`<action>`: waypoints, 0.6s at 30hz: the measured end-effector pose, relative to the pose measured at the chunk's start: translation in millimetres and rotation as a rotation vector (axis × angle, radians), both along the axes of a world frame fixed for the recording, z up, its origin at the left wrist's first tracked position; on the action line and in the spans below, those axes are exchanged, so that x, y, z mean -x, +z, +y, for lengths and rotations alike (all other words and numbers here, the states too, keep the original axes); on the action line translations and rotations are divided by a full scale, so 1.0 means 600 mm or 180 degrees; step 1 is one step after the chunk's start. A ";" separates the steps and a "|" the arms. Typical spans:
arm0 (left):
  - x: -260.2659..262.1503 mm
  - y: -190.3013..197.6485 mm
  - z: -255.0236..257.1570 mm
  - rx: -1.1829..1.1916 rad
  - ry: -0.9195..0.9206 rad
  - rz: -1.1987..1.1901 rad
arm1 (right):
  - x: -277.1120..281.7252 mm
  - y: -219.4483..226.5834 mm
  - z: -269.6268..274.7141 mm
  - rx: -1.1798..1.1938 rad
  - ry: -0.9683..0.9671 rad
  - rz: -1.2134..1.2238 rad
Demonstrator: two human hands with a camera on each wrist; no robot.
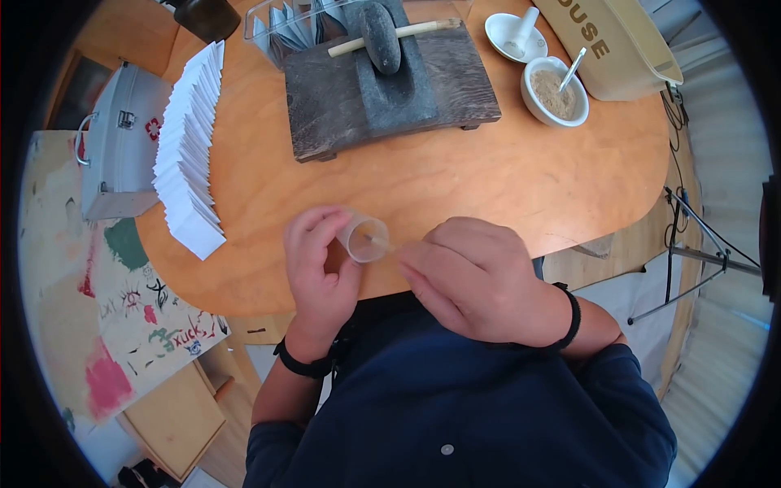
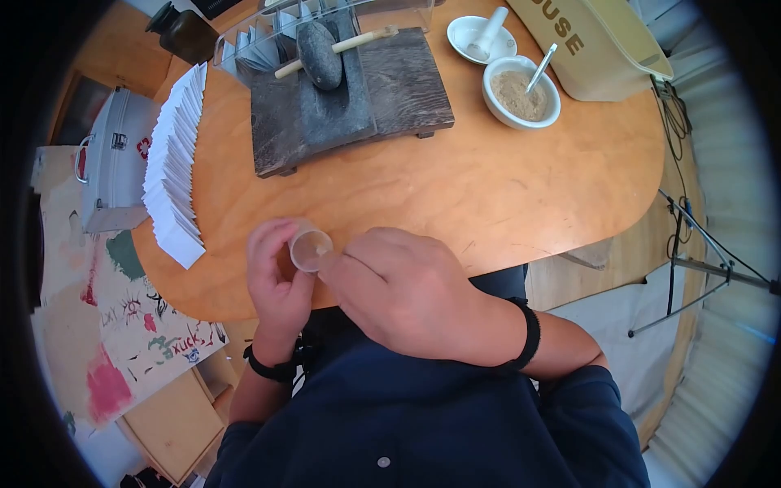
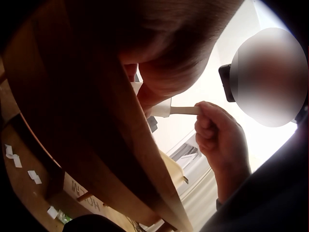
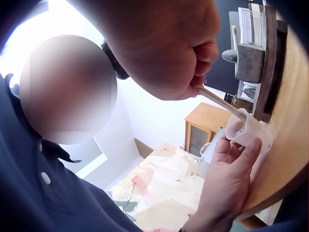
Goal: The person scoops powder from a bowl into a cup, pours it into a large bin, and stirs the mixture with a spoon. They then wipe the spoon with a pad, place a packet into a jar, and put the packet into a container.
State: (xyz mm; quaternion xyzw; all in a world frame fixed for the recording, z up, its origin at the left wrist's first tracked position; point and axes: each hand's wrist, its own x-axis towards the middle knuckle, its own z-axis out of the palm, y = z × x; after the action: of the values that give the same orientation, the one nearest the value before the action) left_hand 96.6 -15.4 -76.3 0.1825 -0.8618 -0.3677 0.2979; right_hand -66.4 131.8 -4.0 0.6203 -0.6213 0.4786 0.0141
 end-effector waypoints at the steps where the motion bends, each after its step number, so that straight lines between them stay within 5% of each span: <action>1: 0.003 0.002 -0.001 0.0112 -0.0031 -0.0021 | 0.000 -0.004 0.000 -0.0130 0.0109 -0.0096; 18: 0.005 0.005 0.004 -0.0002 0.0097 0.0042 | -0.004 -0.007 0.006 -0.0138 0.0208 0.0262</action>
State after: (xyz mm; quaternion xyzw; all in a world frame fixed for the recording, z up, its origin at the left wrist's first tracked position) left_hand 93.6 -13.1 -73.4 0.1932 -0.8568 -0.3647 0.3091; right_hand -63.9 135.6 -8.1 0.6595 -0.6099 0.4393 0.0105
